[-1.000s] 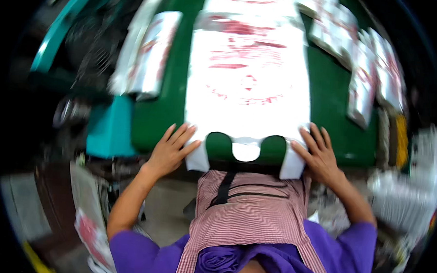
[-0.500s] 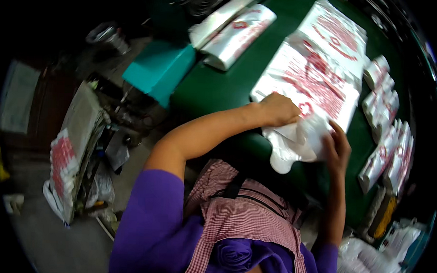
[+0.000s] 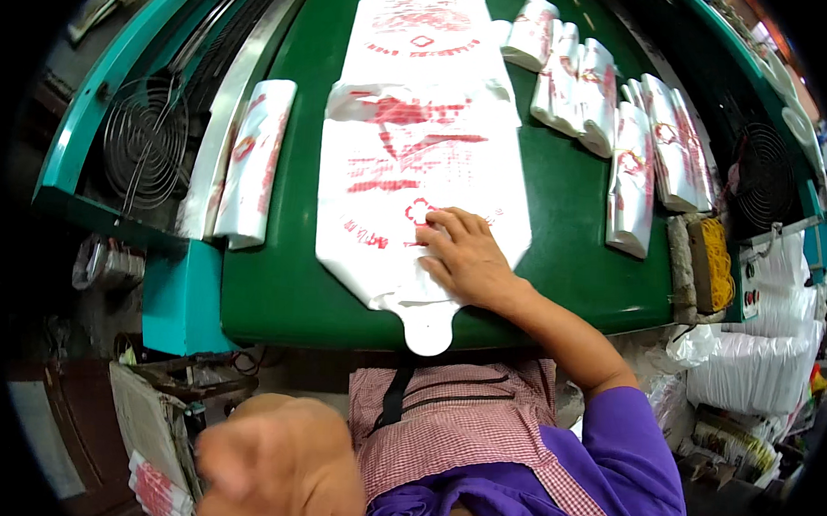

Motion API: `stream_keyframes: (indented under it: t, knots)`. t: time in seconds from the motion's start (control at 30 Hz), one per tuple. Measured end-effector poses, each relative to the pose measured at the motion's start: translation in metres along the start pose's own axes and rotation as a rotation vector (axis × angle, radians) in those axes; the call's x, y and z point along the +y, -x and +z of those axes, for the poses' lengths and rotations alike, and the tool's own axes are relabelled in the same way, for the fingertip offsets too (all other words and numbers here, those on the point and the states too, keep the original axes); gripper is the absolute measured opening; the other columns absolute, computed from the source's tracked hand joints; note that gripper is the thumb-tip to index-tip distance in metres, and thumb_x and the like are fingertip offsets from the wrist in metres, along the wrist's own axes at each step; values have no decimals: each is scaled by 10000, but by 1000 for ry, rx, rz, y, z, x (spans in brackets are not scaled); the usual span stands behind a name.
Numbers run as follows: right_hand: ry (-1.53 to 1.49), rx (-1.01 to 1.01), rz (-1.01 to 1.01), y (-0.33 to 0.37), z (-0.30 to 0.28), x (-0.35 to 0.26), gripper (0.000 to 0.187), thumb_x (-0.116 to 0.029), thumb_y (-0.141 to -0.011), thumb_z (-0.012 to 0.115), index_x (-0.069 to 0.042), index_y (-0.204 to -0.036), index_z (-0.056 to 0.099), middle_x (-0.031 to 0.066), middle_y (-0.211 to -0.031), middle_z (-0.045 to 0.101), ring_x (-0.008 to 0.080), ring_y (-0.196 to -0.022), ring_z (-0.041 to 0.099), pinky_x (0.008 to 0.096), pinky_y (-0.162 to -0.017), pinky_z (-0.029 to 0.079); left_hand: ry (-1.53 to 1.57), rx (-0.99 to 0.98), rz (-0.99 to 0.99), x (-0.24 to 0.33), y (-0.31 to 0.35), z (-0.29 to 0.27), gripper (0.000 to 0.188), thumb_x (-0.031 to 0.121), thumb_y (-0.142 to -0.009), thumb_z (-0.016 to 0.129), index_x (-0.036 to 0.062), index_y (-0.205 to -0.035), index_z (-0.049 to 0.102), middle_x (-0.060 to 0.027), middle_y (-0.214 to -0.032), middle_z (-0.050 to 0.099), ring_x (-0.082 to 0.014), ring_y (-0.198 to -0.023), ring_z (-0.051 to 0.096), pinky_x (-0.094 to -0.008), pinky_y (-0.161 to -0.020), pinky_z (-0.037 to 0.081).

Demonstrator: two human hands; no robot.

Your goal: The person folds white plastic shopping bags with red printed text on a green workbench. They pick up a bag, fold it into a compact rectangular shape, and secure it with a rubber band. The person repeats this process for multiple bags, stacking the finished bundles on the table.

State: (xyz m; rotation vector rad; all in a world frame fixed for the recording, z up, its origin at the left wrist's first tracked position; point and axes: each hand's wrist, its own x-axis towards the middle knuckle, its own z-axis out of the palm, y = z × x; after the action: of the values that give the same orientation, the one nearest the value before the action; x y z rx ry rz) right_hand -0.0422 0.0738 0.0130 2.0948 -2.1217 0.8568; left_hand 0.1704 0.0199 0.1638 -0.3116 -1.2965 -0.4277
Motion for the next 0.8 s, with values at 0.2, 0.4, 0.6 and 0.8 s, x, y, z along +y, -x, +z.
stream_keyframes:
  t: [0.2, 0.4, 0.6, 0.8]
  knots:
    - [64, -145, 56, -1, 9, -3, 410, -320, -917, 470, -118, -1273, 494, 104, -1420, 378, 335, -1350, 269, 527, -1079, 219, -247, -1575, -508, -42, 80, -11, 739, 330, -697, 736, 117, -1340, 442, -169, -1409, 381, -390, -1307, 333, -534, -1073, 232]
    - [-24, -136, 98, 1, 15, 7, 401, -248, -918, 467, -77, -1281, 485, 131, -1412, 389, 317, -1338, 305, 518, -1088, 219, -358, -1628, -415, -59, 119, -24, 722, 155, -638, 703, 175, -1326, 486, -146, -1401, 404, -309, -1291, 395, -467, -1053, 304]
    - [-392, 174, 57, -6, -19, 8, 346, -103, -854, 545, -14, -1187, 510, 193, -1283, 473, 355, -1204, 434, 419, -1012, 353, -300, -1460, -809, -107, 118, -17, 242, 51, -815, 523, 19, -1024, 640, -136, -785, 664, -301, -760, 644, -367, -689, 490]
    - [41, -66, -119, 3, -27, 12, 721, -479, -810, 601, -2, -1314, 406, 211, -1379, 390, 371, -1313, 332, 489, -1061, 282, -478, -1378, -973, -148, 128, -5, 196, 159, -856, 598, -30, -897, 631, -116, -703, 625, -255, -617, 586, -373, -597, 453]
